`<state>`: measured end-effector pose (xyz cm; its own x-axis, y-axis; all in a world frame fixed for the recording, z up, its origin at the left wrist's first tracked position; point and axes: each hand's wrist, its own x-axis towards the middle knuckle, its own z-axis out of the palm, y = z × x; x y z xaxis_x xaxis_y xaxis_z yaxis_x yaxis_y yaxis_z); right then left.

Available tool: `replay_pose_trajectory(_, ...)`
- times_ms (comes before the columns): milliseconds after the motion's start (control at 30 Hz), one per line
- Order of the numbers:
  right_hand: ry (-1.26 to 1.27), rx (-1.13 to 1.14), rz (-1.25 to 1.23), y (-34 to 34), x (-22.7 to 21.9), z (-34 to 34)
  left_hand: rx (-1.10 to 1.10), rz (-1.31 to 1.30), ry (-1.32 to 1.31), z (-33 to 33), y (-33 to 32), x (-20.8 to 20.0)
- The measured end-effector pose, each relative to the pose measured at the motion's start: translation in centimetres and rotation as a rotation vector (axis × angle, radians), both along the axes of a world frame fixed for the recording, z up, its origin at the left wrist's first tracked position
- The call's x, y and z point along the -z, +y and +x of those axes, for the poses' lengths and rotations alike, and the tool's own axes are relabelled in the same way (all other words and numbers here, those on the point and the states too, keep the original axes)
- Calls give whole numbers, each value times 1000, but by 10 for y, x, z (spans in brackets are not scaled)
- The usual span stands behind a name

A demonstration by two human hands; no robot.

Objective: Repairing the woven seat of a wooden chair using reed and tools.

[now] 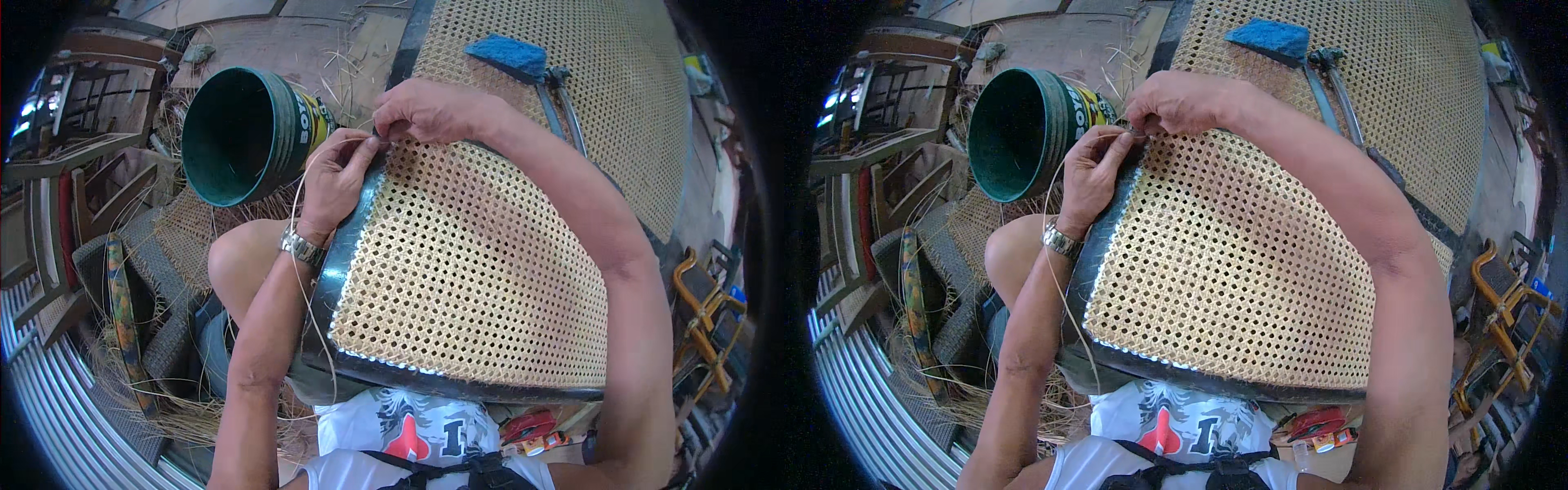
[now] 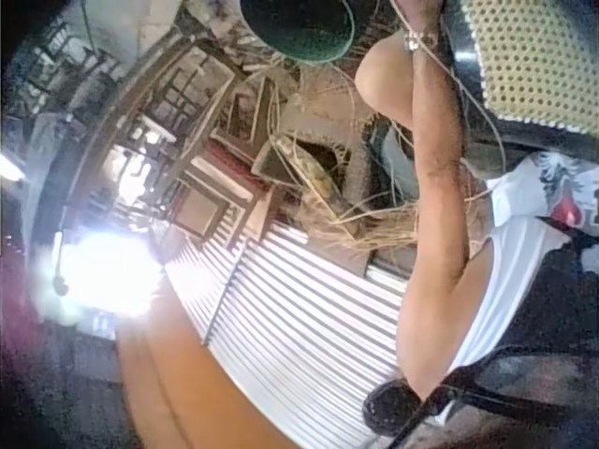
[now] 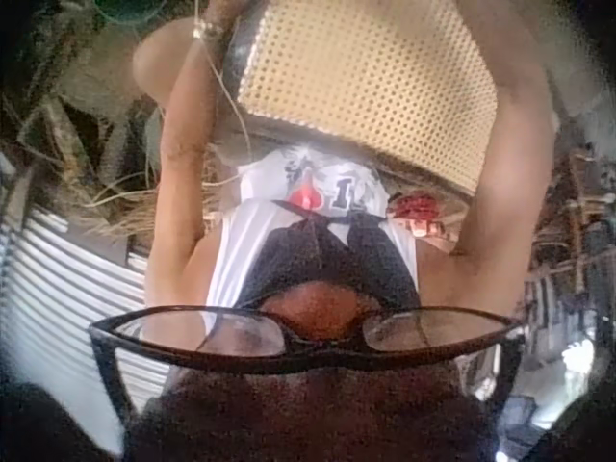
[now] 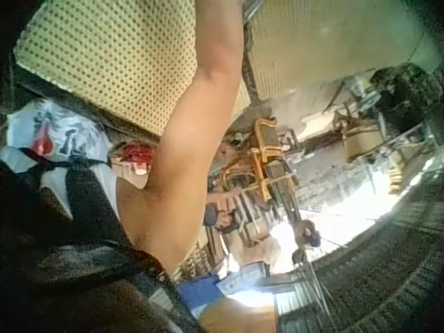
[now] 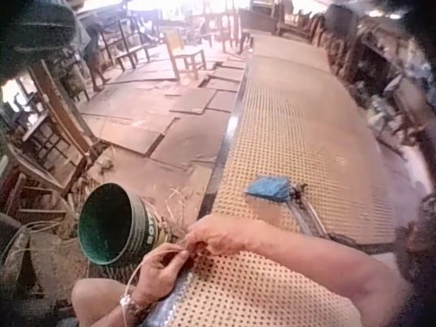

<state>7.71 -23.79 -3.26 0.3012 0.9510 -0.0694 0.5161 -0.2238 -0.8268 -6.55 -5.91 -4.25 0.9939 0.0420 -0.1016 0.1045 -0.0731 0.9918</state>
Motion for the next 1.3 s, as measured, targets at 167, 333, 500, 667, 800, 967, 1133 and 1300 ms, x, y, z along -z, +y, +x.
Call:
replay_pose_trajectory(167,-41,-40,-34,0,3,-4,-16,-1,48,6,3,5)
replay_pose_trajectory(333,-247,61,67,-7,3,-18,-94,-7,89,6,1,6)
replay_pose_trajectory(500,-377,118,93,-9,5,-32,-97,7,61,5,1,4)
replay_pose_trajectory(667,-519,106,104,-10,-2,-42,-61,3,35,-5,5,1)
replay_pose_trajectory(800,-420,26,-26,1,-16,-30,10,9,16,-13,8,-4)
replay_pose_trajectory(967,-292,18,-155,-3,-21,-32,72,83,119,-16,10,-9)
replay_pose_trajectory(1133,-648,255,42,-2,0,-62,66,128,76,-18,9,-7)
replay_pose_trajectory(1300,-749,254,78,6,10,-69,100,334,-74,-17,11,-13)
